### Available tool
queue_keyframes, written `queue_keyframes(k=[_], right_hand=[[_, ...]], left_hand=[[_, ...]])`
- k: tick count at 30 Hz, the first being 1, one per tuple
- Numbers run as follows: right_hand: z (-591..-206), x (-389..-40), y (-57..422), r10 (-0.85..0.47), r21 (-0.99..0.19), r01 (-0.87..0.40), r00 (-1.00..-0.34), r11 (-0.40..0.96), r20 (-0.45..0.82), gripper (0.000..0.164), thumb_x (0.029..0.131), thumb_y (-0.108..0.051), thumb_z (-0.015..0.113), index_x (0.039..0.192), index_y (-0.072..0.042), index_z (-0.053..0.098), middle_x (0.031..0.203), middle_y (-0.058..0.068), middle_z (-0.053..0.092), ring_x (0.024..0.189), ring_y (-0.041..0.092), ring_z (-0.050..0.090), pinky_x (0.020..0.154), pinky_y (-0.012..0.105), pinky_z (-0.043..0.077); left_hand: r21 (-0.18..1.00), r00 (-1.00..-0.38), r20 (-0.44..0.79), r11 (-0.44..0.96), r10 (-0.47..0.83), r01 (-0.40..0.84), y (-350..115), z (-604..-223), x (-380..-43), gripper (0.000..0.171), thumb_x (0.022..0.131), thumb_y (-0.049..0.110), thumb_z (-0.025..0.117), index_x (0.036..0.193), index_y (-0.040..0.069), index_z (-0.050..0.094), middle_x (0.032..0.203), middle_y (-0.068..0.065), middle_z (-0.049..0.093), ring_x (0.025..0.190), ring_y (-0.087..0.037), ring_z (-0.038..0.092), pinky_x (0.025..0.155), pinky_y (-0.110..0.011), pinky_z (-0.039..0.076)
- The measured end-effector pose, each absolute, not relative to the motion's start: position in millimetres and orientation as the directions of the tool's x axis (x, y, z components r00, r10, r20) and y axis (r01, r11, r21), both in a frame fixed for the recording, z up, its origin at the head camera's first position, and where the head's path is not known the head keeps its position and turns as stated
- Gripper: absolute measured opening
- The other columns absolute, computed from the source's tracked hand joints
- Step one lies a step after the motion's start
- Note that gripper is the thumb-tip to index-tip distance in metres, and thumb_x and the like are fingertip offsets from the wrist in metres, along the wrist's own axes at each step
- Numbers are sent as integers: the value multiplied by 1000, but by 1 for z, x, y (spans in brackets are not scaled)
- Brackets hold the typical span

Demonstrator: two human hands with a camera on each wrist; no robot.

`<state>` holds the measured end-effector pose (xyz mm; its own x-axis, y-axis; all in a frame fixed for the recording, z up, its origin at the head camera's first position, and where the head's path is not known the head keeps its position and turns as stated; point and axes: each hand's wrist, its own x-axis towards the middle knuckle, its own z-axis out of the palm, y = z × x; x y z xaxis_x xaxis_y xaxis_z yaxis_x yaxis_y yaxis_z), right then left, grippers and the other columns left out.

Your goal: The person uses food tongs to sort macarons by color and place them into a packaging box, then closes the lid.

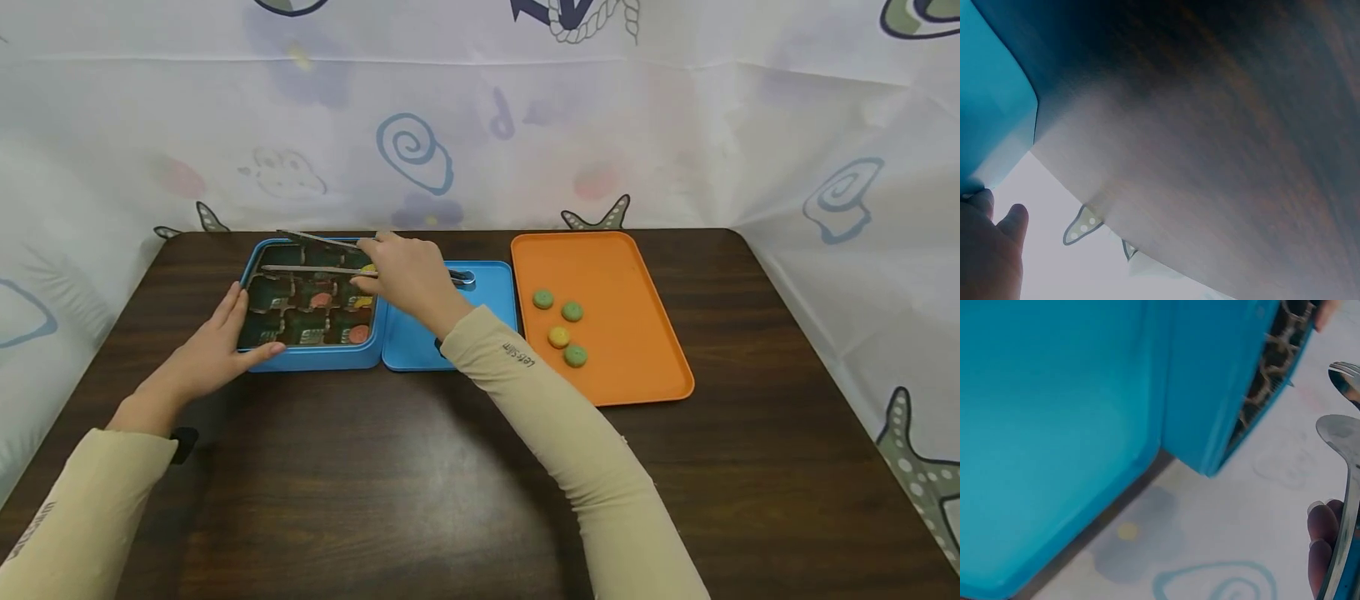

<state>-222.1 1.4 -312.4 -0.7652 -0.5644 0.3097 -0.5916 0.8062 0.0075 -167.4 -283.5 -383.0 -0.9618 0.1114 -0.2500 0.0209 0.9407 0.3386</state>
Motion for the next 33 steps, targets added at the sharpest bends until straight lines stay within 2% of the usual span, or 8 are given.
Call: queue_keyframes(k=[7, 14, 17, 22, 25, 29, 33], right_hand=[[-283, -220, 22, -529, -91, -575, -796, 813, 295, 57, 87, -52, 60, 132, -18, 56, 124, 3, 65, 79, 19, 68, 51, 28, 49], [-266, -218, 68, -499, -195, -576, -800, 794, 335, 55, 89, -45, 60, 134, -14, 54, 131, 7, 61, 68, 24, 64, 53, 33, 49], [-263, -217, 93, -477, -205, -560, -809, 803, 343, 53, 89, -43, 60, 134, -14, 55, 127, 9, 63, 75, 22, 64, 58, 34, 50], [-263, -213, 137, -439, -153, -509, -832, 847, 339, 54, 87, -43, 65, 128, -9, 59, 114, 11, 66, 68, 22, 57, 55, 34, 44], [-267, -210, 163, -427, -102, -494, -824, 863, 373, 50, 84, -41, 69, 121, -7, 63, 98, 11, 67, 60, 21, 51, 50, 30, 38], [-274, -201, 193, -419, -59, -486, -803, 872, 424, 42, 81, -37, 73, 112, -9, 67, 78, 8, 61, 55, 18, 47, 47, 27, 33], [-282, -192, 217, -397, -52, -456, -820, 888, 411, 38, 80, -36, 74, 110, -13, 68, 74, 5, 58, 53, 16, 46, 43, 26, 31]], left_hand=[[344, -961, -254, 939, 107, 14, -287, -384, -167, 113, 85, 71, 44, 147, 1, -19, 154, -14, -28, 140, -54, 5, 107, -71, 15], [347, -964, -246, 938, 104, 12, -288, -387, -167, 113, 85, 71, 44, 147, 1, -19, 154, -13, -28, 141, -53, 5, 107, -71, 15], [350, -963, -247, 937, 106, 14, -287, -388, -166, 113, 85, 71, 45, 147, 2, -19, 155, -13, -28, 141, -53, 5, 107, -71, 15], [352, -963, -243, 936, 112, 20, -286, -387, -166, 112, 85, 70, 45, 147, 1, -18, 155, -14, -27, 141, -53, 5, 107, -71, 16], [355, -964, -240, 935, 114, 23, -285, -386, -166, 112, 86, 70, 45, 147, 1, -18, 155, -14, -26, 141, -53, 6, 107, -71, 16], [357, -963, -243, 934, 115, 22, -284, -384, -167, 112, 86, 69, 45, 147, 2, -19, 155, -13, -27, 141, -53, 5, 107, -70, 15], [355, -963, -244, 935, 116, 22, -284, -383, -167, 112, 85, 70, 45, 147, 1, -18, 155, -12, -27, 142, -52, 5, 108, -70, 15]])
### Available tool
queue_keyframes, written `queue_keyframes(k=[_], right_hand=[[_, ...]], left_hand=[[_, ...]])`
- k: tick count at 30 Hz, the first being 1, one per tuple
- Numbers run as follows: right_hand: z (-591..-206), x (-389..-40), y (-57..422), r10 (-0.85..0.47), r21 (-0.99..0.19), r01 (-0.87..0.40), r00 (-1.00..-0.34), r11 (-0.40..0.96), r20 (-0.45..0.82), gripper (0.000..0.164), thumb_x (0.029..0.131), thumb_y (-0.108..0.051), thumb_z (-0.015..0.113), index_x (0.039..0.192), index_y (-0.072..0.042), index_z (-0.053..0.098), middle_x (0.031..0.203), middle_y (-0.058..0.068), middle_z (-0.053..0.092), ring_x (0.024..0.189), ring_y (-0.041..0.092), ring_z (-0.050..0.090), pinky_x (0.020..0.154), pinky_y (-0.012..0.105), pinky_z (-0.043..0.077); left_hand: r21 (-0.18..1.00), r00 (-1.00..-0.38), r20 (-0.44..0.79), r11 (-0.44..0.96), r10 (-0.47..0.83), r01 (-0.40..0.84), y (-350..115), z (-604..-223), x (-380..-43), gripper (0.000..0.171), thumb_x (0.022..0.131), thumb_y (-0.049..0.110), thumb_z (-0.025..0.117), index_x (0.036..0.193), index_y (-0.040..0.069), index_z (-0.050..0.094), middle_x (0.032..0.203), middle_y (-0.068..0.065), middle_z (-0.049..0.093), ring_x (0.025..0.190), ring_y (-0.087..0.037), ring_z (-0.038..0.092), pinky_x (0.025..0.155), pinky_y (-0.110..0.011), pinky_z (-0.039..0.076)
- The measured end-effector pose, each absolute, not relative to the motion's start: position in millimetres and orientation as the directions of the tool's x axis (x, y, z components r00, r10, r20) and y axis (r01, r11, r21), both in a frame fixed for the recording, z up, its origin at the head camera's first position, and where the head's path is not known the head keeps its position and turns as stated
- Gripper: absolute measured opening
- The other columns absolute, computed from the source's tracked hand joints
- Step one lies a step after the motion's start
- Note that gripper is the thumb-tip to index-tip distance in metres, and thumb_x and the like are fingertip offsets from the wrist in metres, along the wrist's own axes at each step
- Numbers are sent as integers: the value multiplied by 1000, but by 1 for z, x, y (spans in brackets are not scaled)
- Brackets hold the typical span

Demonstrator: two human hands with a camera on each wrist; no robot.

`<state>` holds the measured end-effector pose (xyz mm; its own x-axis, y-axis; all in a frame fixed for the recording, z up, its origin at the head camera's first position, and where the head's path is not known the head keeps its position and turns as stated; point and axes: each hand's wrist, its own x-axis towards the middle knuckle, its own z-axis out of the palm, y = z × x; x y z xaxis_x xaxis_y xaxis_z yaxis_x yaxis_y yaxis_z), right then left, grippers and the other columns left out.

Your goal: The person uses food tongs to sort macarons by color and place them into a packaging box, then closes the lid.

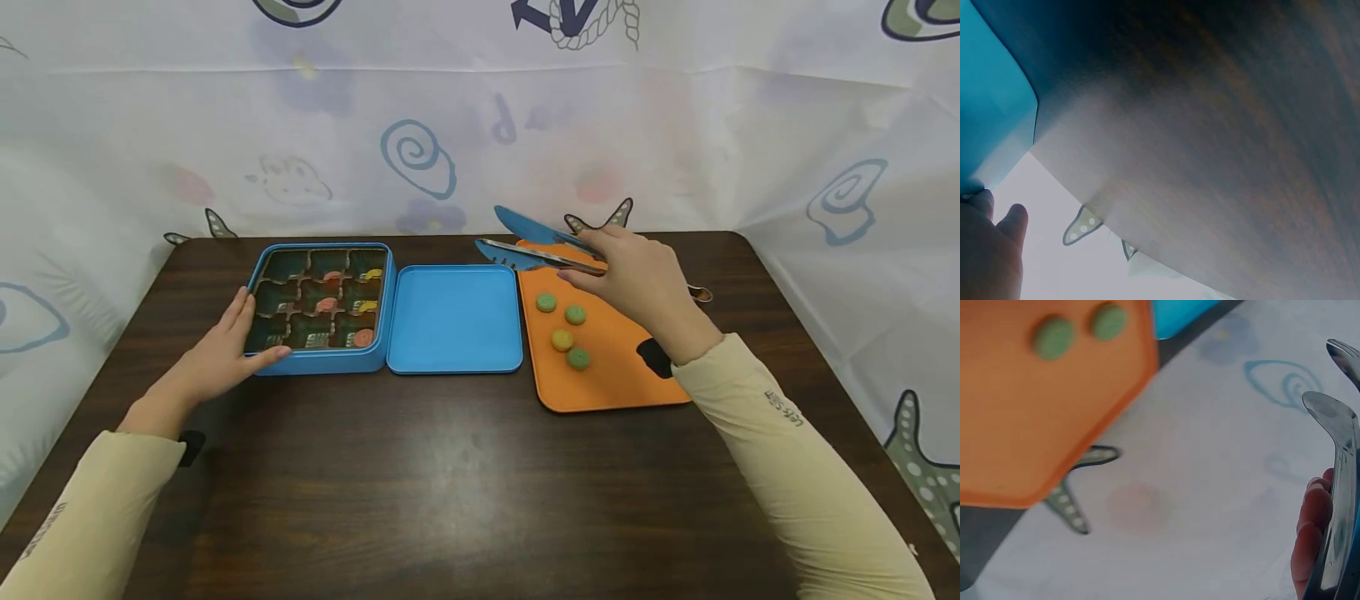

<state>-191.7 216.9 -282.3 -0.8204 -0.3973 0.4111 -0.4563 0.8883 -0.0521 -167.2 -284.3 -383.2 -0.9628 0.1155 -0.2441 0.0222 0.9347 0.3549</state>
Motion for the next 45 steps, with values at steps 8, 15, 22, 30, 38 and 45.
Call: queue_keyframes(k=[8, 15, 22, 30, 38, 45], right_hand=[[-306, -181, 259, -365, -34, -407, -849, 913, 383, 37, 74, -31, 79, 104, -12, 69, 70, 4, 51, 46, 13, 37, 42, 25, 26], [-321, -176, 282, -282, -63, -314, -911, 947, 300, 44, 75, -36, 77, 110, -9, 68, 73, 6, 55, 48, 16, 40, 42, 27, 29], [-342, -176, 294, -296, -86, -329, -916, 940, 272, 45, 77, -38, 75, 111, -10, 69, 73, 4, 55, 47, 14, 40, 41, 25, 29], [-361, -177, 299, -291, -87, -316, -931, 945, 219, 44, 79, -34, 74, 114, -10, 68, 74, 5, 55, 47, 14, 39, 40, 26, 29], [-372, -178, 302, -287, -86, -309, -936, 947, 203, 43, 78, -33, 75, 113, -9, 68, 74, 5, 56, 47, 13, 42, 40, 26, 31], [-374, -179, 300, -299, -83, -316, -939, 945, 168, 45, 80, -35, 73, 114, -5, 67, 83, 10, 62, 50, 14, 47, 40, 27, 35]], left_hand=[[355, -963, -242, 934, 116, 23, -284, -383, -166, 112, 85, 70, 45, 147, 3, -19, 155, -12, -27, 141, -53, 6, 107, -71, 16], [356, -965, -236, 934, 116, 26, -284, -383, -166, 112, 86, 70, 45, 147, 2, -18, 155, -13, -27, 142, -51, 5, 108, -69, 15], [358, -963, -241, 933, 117, 24, -285, -383, -166, 111, 86, 69, 45, 147, 3, -19, 155, -12, -28, 142, -51, 4, 108, -69, 16], [356, -962, -252, 934, 102, 6, -284, -383, -167, 113, 85, 71, 45, 147, 2, -19, 155, -11, -28, 142, -51, 4, 108, -70, 15], [359, -963, -249, 933, 100, 4, -283, -382, -167, 114, 84, 71, 45, 147, 2, -18, 155, -12, -27, 142, -51, 3, 108, -70, 15], [365, -963, -245, 931, 111, 15, -284, -382, -166, 112, 85, 70, 46, 147, 2, -19, 155, -12, -27, 143, -50, 3, 108, -70, 15]])
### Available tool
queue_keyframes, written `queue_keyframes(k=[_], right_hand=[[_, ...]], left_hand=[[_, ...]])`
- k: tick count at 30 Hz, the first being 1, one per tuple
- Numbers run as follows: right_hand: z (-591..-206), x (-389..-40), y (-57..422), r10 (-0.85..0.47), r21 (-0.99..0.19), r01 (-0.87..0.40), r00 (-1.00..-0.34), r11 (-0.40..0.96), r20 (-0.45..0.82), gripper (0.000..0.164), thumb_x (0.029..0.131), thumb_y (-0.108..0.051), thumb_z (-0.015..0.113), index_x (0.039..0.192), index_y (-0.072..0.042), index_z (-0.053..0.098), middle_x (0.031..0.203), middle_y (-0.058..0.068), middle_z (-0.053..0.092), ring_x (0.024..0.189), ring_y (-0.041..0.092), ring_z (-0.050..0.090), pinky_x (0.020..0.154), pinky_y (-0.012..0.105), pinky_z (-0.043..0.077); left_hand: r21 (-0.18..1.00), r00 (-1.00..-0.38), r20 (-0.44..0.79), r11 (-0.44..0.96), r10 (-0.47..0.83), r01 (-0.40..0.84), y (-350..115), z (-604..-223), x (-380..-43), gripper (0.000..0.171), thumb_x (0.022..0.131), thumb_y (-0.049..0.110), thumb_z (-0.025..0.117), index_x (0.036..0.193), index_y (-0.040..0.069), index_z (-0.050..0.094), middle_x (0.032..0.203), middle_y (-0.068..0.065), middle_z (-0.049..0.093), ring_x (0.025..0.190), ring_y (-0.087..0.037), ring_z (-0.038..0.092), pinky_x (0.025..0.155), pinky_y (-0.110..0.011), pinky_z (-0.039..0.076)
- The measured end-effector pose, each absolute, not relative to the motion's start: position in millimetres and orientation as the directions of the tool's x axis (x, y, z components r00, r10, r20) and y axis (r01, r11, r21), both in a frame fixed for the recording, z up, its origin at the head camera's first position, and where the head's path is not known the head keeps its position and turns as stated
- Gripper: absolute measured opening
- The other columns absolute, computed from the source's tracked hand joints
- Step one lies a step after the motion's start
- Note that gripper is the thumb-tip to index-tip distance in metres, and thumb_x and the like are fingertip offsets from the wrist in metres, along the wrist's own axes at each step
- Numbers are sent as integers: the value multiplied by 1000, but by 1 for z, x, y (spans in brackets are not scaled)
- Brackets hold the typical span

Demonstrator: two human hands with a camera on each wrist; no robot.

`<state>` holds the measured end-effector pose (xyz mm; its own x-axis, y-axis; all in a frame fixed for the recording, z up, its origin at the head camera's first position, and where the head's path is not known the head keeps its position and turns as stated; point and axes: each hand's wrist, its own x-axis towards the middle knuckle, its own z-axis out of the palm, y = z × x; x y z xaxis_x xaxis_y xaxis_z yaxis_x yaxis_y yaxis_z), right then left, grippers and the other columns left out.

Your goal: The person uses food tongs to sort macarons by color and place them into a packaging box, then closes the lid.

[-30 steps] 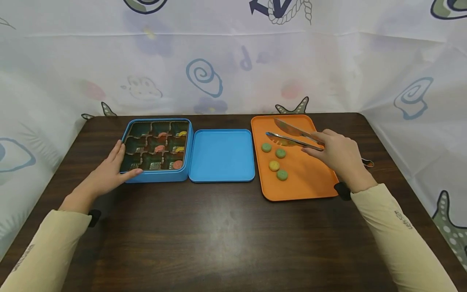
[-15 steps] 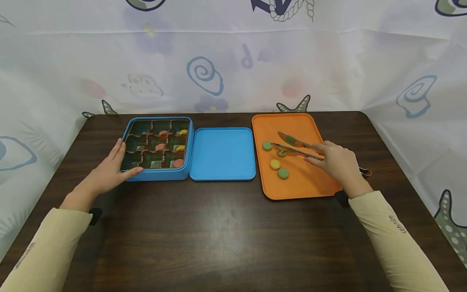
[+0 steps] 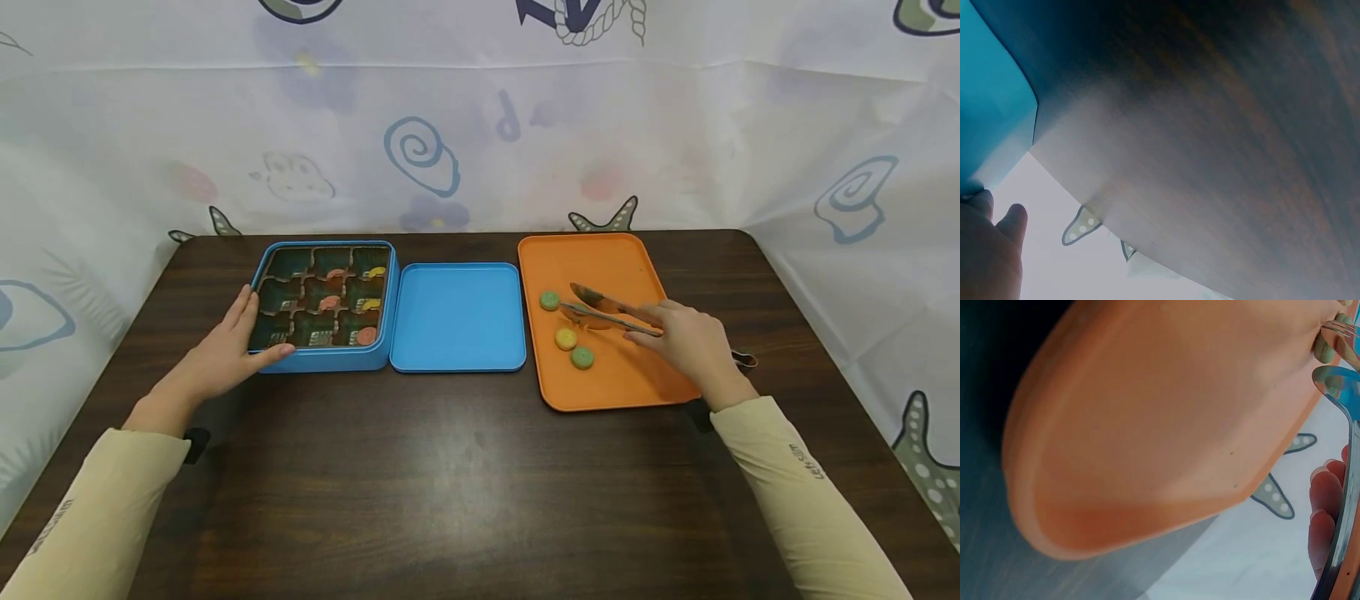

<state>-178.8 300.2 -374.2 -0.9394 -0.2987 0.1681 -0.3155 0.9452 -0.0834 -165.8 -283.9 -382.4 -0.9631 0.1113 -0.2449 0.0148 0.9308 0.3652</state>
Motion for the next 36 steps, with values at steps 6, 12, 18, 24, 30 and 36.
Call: queue_keyframes(k=[6, 12, 18, 24, 30, 36], right_hand=[[-375, -181, 298, -278, -101, -293, -950, 951, 140, 44, 82, -35, 71, 113, -5, 67, 87, 13, 64, 53, 18, 51, 41, 30, 37], [-375, -180, 297, -276, -87, -291, -949, 953, 153, 40, 82, -33, 72, 111, -5, 69, 93, 18, 67, 48, 19, 48, 38, 29, 34], [-376, -179, 296, -279, -72, -295, -944, 953, 173, 40, 81, -31, 72, 111, -5, 70, 100, 20, 69, 45, 19, 48, 37, 28, 33], [-378, -178, 296, -280, -68, -298, -939, 952, 199, 39, 80, -31, 73, 109, -4, 71, 100, 20, 70, 42, 16, 44, 36, 27, 31], [-378, -178, 297, -292, -64, -319, -920, 946, 261, 33, 79, -30, 75, 101, -6, 74, 75, 10, 66, 42, 13, 37, 37, 25, 26], [-376, -180, 297, -301, -60, -333, -906, 941, 298, 30, 77, -28, 76, 97, -7, 74, 66, 5, 59, 42, 13, 36, 38, 24, 26]], left_hand=[[362, -963, -246, 932, 106, 10, -284, -383, -166, 113, 85, 71, 45, 147, 2, -19, 155, -11, -28, 143, -51, 3, 108, -70, 15], [357, -964, -244, 934, 103, 9, -283, -382, -166, 114, 84, 71, 46, 147, 1, -18, 155, -12, -27, 142, -51, 4, 108, -70, 16], [341, -963, -248, 940, 107, 17, -283, -383, -167, 112, 85, 71, 45, 147, 1, -19, 155, -13, -27, 142, -51, 5, 108, -69, 17], [339, -961, -252, 941, 113, 22, -283, -383, -166, 111, 86, 69, 45, 147, 3, -19, 155, -12, -28, 143, -50, 5, 108, -69, 17], [342, -961, -251, 940, 114, 22, -284, -383, -167, 111, 86, 70, 45, 147, 3, -20, 155, -12, -28, 142, -51, 4, 107, -69, 18], [353, -964, -243, 936, 113, 21, -284, -383, -166, 112, 85, 71, 45, 147, 3, -20, 155, -12, -28, 143, -50, 4, 108, -69, 16]])
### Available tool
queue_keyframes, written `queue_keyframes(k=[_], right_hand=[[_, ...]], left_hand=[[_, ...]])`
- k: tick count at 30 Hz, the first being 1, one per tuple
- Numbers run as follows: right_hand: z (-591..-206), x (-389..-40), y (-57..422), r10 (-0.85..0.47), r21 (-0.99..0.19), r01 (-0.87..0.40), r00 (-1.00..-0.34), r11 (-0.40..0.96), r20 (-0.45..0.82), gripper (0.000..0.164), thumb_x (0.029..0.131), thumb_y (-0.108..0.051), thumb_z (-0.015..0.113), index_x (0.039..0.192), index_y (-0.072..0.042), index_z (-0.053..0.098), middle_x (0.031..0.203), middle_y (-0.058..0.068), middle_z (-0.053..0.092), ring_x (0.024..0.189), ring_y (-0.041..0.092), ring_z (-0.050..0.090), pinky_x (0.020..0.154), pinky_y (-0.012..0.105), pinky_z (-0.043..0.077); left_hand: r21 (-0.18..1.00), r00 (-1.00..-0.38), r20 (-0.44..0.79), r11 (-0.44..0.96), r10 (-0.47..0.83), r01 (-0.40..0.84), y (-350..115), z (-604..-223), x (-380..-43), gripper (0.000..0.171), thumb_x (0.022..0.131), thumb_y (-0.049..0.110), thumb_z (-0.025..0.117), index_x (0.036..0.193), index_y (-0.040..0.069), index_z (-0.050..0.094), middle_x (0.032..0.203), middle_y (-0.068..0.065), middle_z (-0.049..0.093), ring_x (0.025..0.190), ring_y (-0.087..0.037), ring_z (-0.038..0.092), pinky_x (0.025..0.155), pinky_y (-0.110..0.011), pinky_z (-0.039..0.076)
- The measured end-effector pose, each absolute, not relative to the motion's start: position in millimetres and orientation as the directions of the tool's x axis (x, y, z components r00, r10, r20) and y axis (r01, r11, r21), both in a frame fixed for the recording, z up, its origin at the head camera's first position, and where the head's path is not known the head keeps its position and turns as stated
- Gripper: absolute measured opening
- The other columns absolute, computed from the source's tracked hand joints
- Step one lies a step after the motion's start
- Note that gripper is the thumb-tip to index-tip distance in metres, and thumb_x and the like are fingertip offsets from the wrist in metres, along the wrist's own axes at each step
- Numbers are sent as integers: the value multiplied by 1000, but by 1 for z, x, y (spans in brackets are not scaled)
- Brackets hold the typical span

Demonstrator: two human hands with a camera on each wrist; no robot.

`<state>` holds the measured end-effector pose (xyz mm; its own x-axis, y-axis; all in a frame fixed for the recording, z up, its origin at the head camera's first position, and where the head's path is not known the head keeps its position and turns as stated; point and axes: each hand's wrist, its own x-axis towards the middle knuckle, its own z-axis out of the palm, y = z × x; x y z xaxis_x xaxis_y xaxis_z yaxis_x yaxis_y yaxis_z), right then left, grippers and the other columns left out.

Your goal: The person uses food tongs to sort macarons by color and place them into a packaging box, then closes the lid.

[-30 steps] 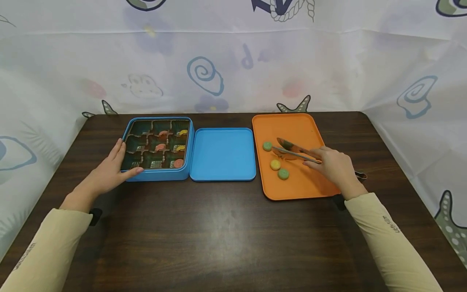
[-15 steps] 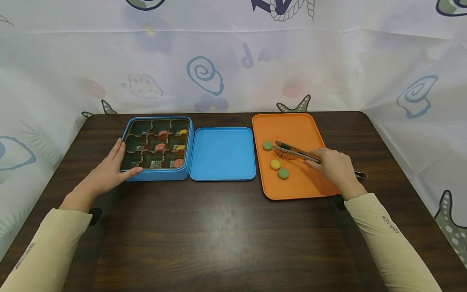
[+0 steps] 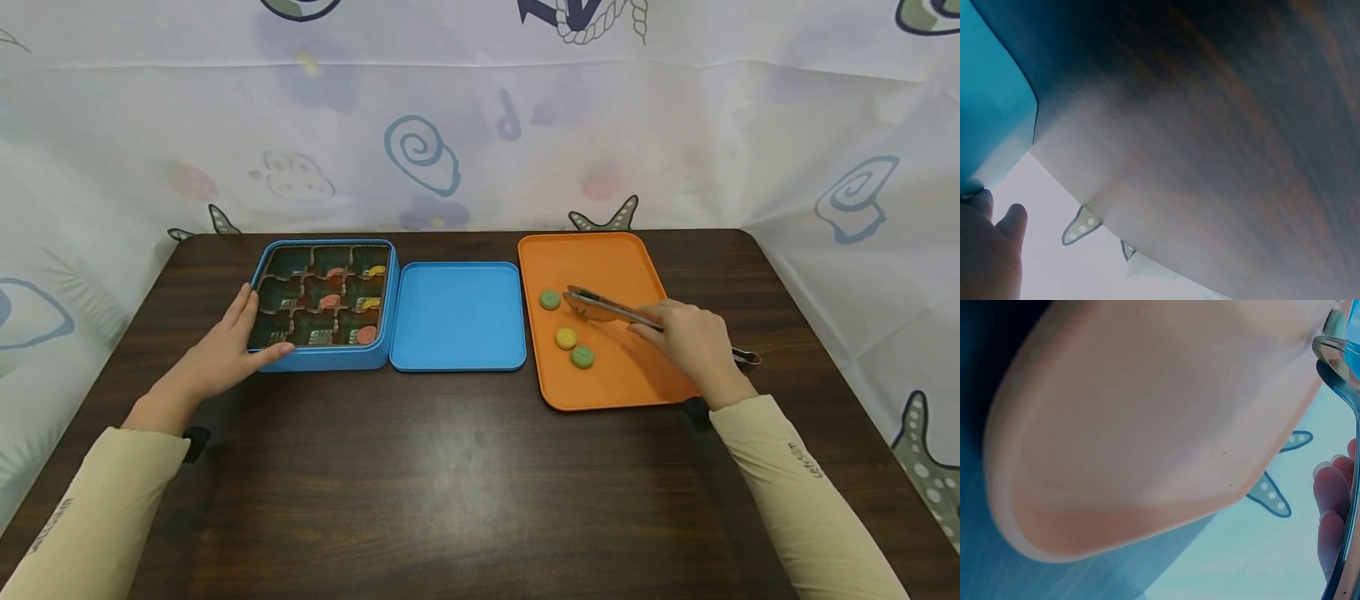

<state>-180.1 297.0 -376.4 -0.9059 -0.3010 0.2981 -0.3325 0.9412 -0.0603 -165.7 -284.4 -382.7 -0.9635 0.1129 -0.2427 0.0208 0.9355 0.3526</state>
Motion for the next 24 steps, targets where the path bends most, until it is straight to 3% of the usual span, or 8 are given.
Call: queue_keyframes(k=[15, 24], right_hand=[[-359, -187, 287, -308, -39, -356, -854, 934, 420, 32, 75, -27, 77, 99, -6, 75, 66, 9, 64, 38, 12, 34, 35, 25, 23], [-339, -201, 250, -375, -33, -441, -799, 897, 470, 27, 78, -28, 74, 97, -9, 75, 67, 10, 66, 38, 15, 39, 36, 24, 23]], left_hand=[[352, -962, -247, 935, 119, 26, -284, -382, -166, 112, 86, 70, 44, 147, 2, -19, 155, -12, -28, 143, -50, 4, 109, -68, 15], [351, -963, -243, 936, 118, 26, -284, -382, -166, 112, 85, 71, 44, 147, 2, -19, 155, -14, -26, 142, -51, 4, 109, -69, 16]])
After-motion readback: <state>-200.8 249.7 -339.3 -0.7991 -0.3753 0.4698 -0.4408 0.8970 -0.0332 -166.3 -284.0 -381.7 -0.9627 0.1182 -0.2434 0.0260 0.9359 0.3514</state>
